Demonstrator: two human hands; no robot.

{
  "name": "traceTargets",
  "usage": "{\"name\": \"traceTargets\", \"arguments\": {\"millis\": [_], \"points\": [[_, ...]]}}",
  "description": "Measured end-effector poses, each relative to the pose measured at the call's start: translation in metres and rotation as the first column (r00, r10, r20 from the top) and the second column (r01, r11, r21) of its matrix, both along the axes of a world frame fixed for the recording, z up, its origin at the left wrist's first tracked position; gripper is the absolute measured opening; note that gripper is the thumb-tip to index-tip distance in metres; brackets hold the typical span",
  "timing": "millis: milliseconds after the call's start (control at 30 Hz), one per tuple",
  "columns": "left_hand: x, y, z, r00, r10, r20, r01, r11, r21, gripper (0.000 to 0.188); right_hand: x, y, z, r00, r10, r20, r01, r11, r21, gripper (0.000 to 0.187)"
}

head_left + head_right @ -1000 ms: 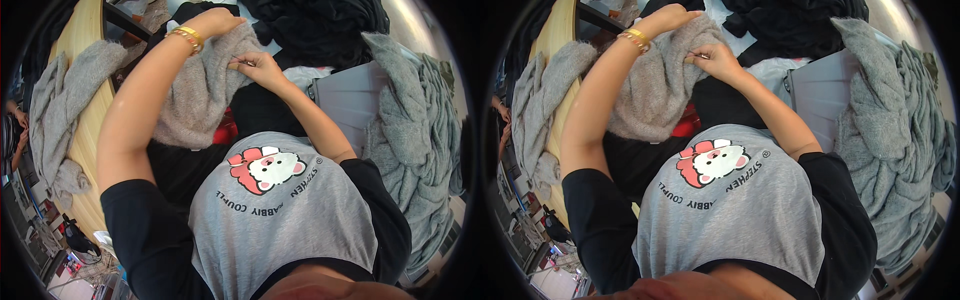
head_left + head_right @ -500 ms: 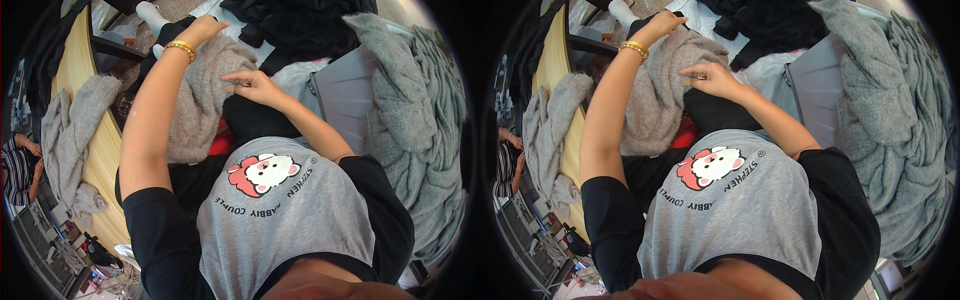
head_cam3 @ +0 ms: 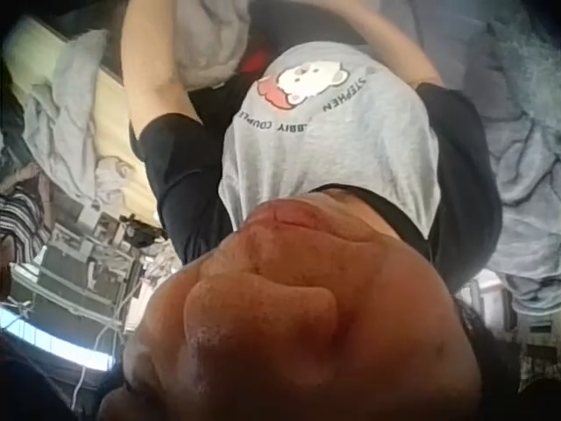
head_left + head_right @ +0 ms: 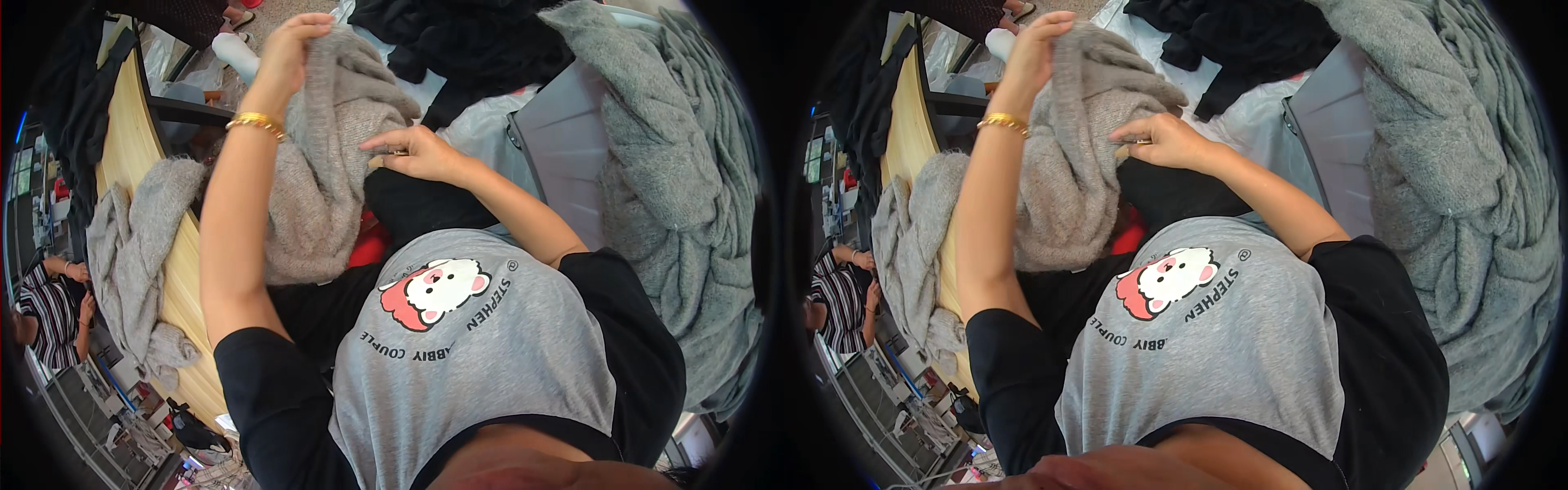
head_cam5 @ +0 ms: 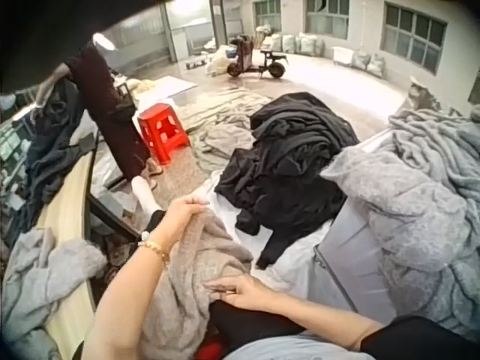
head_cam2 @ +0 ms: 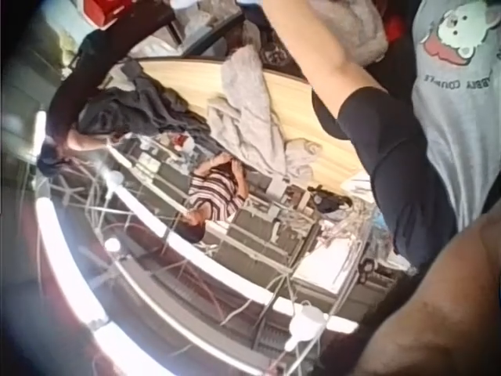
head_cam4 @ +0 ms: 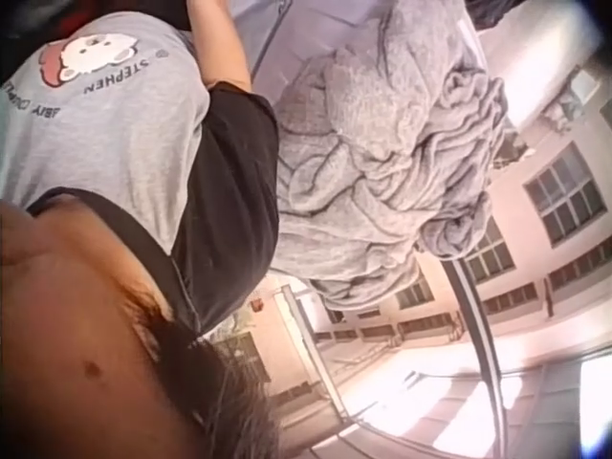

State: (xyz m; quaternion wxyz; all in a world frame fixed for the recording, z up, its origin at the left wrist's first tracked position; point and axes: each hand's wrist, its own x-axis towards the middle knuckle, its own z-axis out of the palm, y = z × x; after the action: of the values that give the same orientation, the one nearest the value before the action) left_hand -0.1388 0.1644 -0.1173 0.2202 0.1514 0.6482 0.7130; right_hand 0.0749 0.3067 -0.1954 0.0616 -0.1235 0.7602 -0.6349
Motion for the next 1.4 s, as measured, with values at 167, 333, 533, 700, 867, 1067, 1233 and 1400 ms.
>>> {"name": "traceTargets", "arguments": {"millis": [167, 333, 533, 700, 867, 1067, 1233, 1400], "points": [[-0.017, -0.103, 0.066, 0.981, -0.17, 0.091, 0.152, 0.971, 0.184, 0.02, -0.003, 0.017, 0.05, 0.997, 0.056, 0.05, -0.05, 0.991, -0.121, 0.032], [0.085, -0.153, 0.144, 0.999, -0.014, 0.035, 0.007, 0.98, 0.196, 0.024, -0.018, 0.01, 0.108, 0.941, 0.011, -0.337, -0.098, 0.966, -0.24, 0.033], [0.138, -0.208, 0.108, 0.968, 0.202, 0.149, -0.173, 0.966, -0.191, 0.029, -0.049, -0.039, 0.11, 0.935, 0.096, -0.342, -0.143, 0.983, -0.115, 0.04], [0.154, -0.225, 0.086, 0.952, 0.225, 0.21, -0.177, 0.958, -0.223, 0.026, -0.057, -0.073, 0.094, 0.932, 0.178, -0.315, -0.204, 0.977, -0.053, 0.053], [0.151, -0.229, 0.073, 0.962, 0.233, 0.142, -0.228, 0.973, -0.046, 0.025, -0.046, -0.095, 0.088, 0.906, 0.286, -0.313, -0.278, 0.958, 0.068, 0.045], [0.16, -0.205, 0.082, 0.923, 0.384, 0.012, -0.384, 0.922, 0.039, 0.033, -0.037, -0.098, 0.069, 0.963, 0.178, -0.2, -0.139, 0.971, 0.195, 0.047], [0.139, -0.234, 0.052, 0.94, -0.292, -0.178, 0.142, 0.806, -0.574, 0.031, -0.039, -0.08, 0.065, 0.999, 0.045, -0.007, -0.045, 0.999, -0.001, 0.048], [0.146, -0.218, 0.036, 0.751, -0.558, -0.354, -0.022, 0.514, -0.857, 0.037, -0.023, -0.08, 0.056, 0.987, 0.162, 0.002, -0.161, 0.984, -0.074, 0.044]]}}
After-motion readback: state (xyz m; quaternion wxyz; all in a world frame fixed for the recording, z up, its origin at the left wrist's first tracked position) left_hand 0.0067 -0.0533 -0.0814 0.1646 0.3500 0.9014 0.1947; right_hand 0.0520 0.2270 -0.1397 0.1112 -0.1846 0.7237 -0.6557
